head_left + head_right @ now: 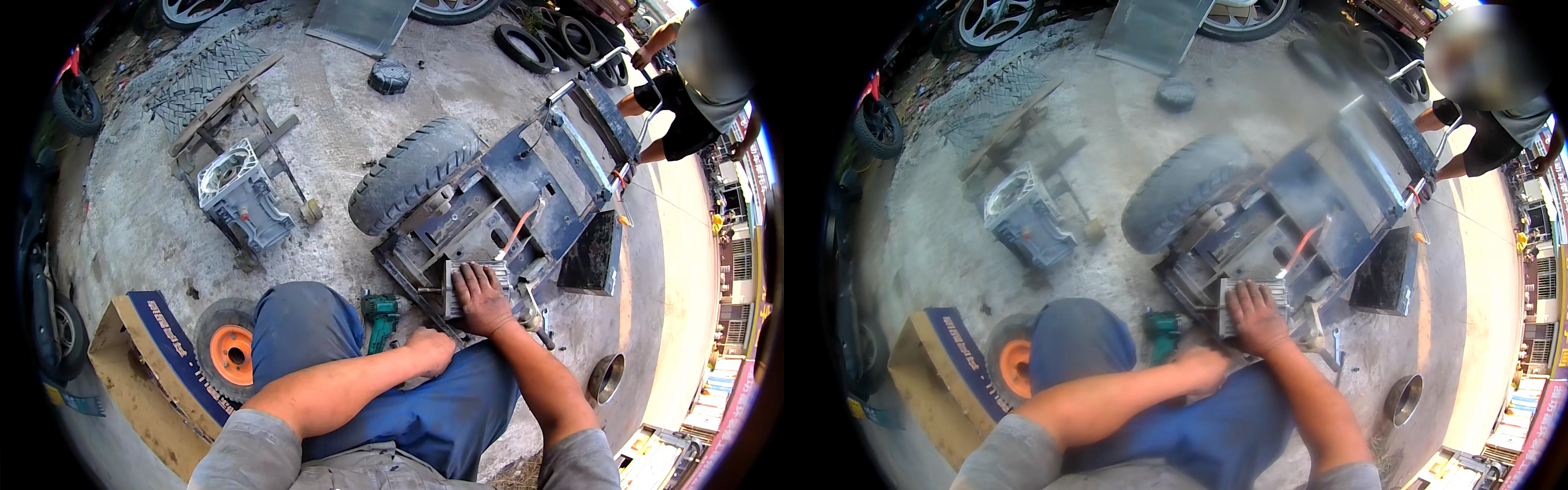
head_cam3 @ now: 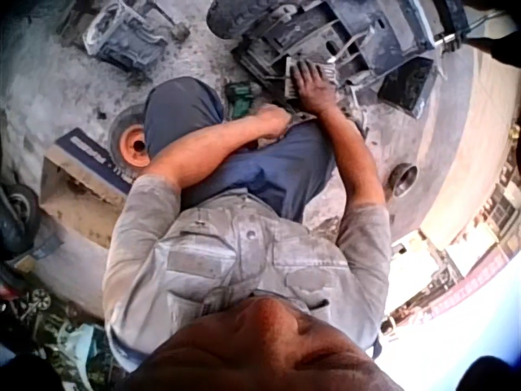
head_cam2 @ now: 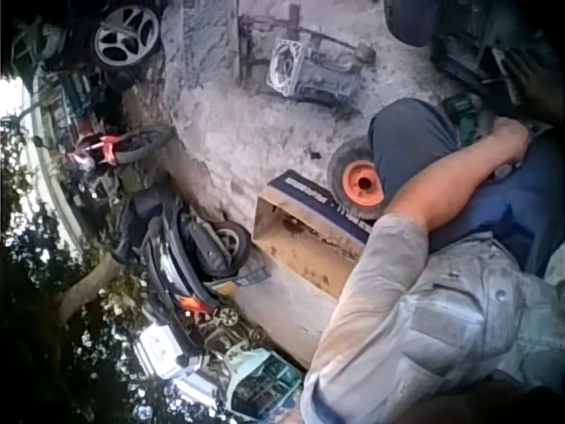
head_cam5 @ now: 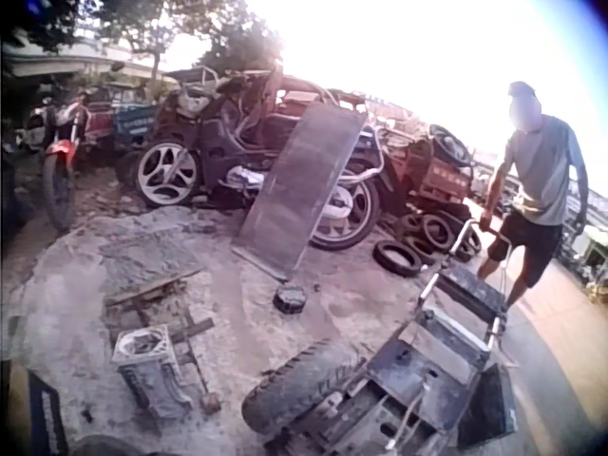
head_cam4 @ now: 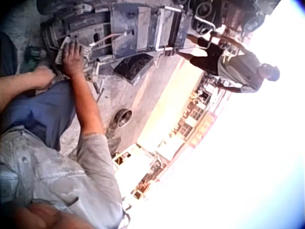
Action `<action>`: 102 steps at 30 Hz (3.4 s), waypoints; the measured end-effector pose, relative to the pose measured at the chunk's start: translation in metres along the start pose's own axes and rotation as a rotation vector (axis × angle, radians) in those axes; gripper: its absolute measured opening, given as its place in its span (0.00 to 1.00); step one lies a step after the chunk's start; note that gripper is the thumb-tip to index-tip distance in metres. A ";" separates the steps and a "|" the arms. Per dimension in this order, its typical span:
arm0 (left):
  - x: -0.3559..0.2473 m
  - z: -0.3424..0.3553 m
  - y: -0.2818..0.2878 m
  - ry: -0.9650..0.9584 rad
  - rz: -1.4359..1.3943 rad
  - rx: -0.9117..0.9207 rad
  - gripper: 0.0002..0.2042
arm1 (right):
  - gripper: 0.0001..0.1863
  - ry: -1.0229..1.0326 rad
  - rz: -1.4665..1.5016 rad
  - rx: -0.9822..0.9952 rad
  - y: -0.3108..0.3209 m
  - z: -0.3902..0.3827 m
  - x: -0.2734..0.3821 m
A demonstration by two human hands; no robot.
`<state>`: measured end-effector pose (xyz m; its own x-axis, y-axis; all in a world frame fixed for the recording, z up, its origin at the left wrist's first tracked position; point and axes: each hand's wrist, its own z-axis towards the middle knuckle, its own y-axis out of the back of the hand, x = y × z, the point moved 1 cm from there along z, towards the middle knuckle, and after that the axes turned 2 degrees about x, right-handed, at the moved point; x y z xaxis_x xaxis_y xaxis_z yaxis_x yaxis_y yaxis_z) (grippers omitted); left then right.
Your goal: The person sits on the ground and works on a small motor assembly, using a power drill to remove and install bolts. They handle the motor casing and internal components, occasionally wiping surfaces with a cloth while another person assists nearby.
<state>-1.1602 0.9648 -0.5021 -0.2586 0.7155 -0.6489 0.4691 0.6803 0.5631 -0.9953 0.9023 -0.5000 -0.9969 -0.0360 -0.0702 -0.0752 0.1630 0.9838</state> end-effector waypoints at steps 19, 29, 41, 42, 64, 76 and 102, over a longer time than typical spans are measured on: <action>-0.001 0.022 -0.007 -0.105 0.037 -0.064 0.13 | 0.33 -0.036 0.055 0.045 -0.003 0.000 0.002; 0.004 0.024 -0.005 -0.082 0.047 0.006 0.13 | 0.33 -0.045 0.039 0.045 -0.003 -0.001 0.004; 0.012 0.031 -0.019 -0.117 0.057 -0.031 0.13 | 0.31 -0.032 0.043 -0.007 -0.001 0.000 0.003; 0.012 0.030 -0.018 -0.119 0.057 -0.032 0.13 | 0.32 -0.032 0.040 -0.006 0.000 0.001 0.003; 0.007 0.020 -0.005 -0.138 0.057 -0.047 0.14 | 0.32 -0.043 0.028 0.033 -0.001 0.000 0.003; 0.005 0.023 -0.001 -0.068 0.076 0.086 0.18 | 0.32 -0.034 -0.033 -0.026 -0.007 -0.001 0.003; 0.011 0.027 -0.014 -0.127 0.059 -0.060 0.13 | 0.31 -0.039 -0.027 -0.022 -0.006 -0.002 0.003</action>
<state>-1.1465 0.9590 -0.5306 -0.1215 0.7316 -0.6708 0.4278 0.6484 0.6297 -0.9976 0.8997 -0.5061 -0.9947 -0.0015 -0.1031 -0.1023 0.1405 0.9848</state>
